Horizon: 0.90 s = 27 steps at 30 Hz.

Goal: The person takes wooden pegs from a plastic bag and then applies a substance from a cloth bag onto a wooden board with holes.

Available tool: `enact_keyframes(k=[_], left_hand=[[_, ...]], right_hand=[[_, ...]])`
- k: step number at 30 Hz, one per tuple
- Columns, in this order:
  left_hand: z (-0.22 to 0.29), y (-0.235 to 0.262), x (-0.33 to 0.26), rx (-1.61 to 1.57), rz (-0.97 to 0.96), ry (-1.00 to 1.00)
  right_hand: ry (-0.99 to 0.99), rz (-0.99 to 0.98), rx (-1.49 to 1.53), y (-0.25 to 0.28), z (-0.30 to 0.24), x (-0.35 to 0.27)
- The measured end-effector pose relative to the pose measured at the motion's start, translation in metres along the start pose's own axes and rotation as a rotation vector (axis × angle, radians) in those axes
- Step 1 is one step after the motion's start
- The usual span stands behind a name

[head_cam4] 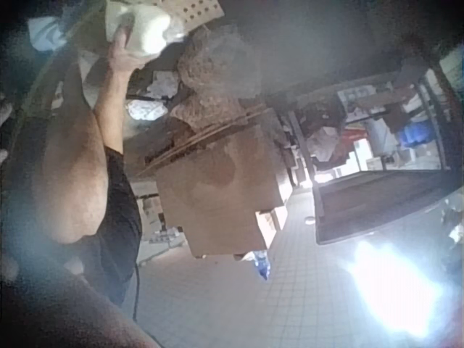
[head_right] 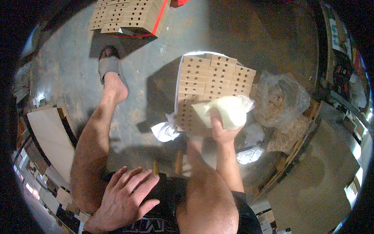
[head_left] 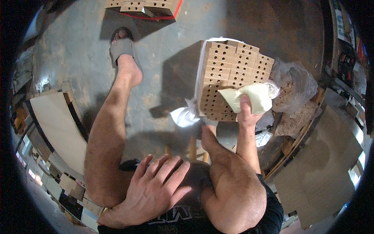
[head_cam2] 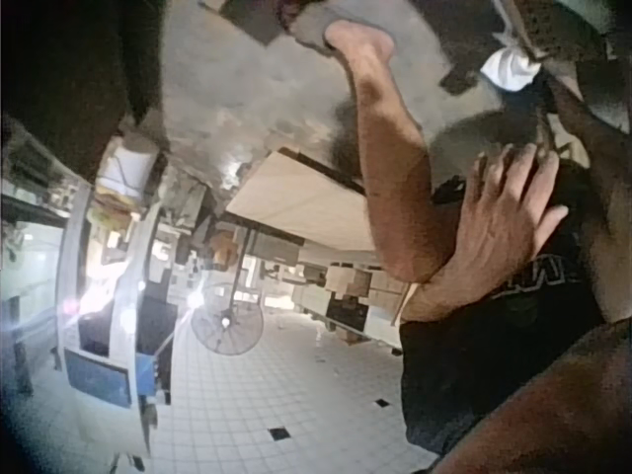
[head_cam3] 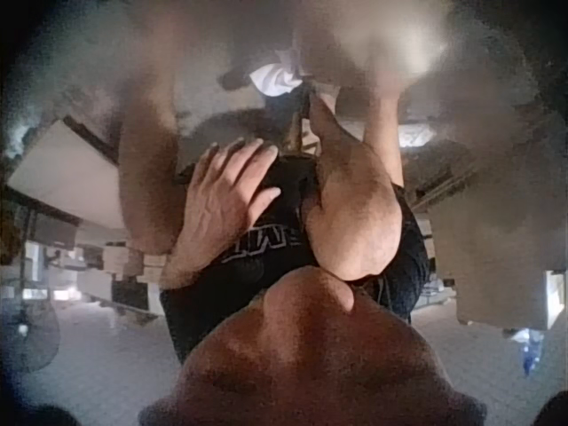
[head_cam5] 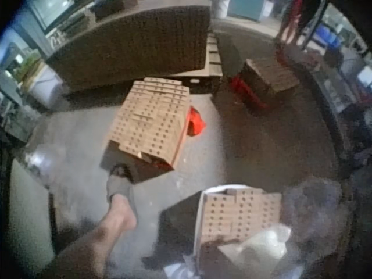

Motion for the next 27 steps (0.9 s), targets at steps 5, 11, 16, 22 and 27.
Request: enact_keyframes(k=[5, 11, 16, 22, 27], left_hand=[[0.0, 0.0, -0.001, 0.005, -0.011, 0.002], [0.003, 0.0, -0.001, 0.018, -0.022, 0.013], [0.003, -0.001, 0.002, 0.009, -0.001, -0.001], [0.001, -0.006, 0.008, 0.003, -0.008, -0.023], [-0.002, -0.005, 0.005, 0.004, -0.017, -0.004]], right_hand=[[-0.096, 0.059, 0.018, 0.006, 0.015, -0.006], [0.06, 0.051, -0.112, -0.003, 0.006, -0.006], [0.082, 0.088, -0.2, -0.004, 0.003, -0.005], [0.19, -0.012, -0.329, -0.012, -0.02, 0.003], [0.013, 0.099, -0.156, 0.004, -0.002, -0.013]])
Point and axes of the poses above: each hand's wrist, its own x-axis towards the middle knuckle, its own y-axis out of the back of the hand, z = x × y, the point moved 8 cm from there along x, towards the middle knuckle, and after that the axes turned 1 degree about x, right-handed, at the moved point
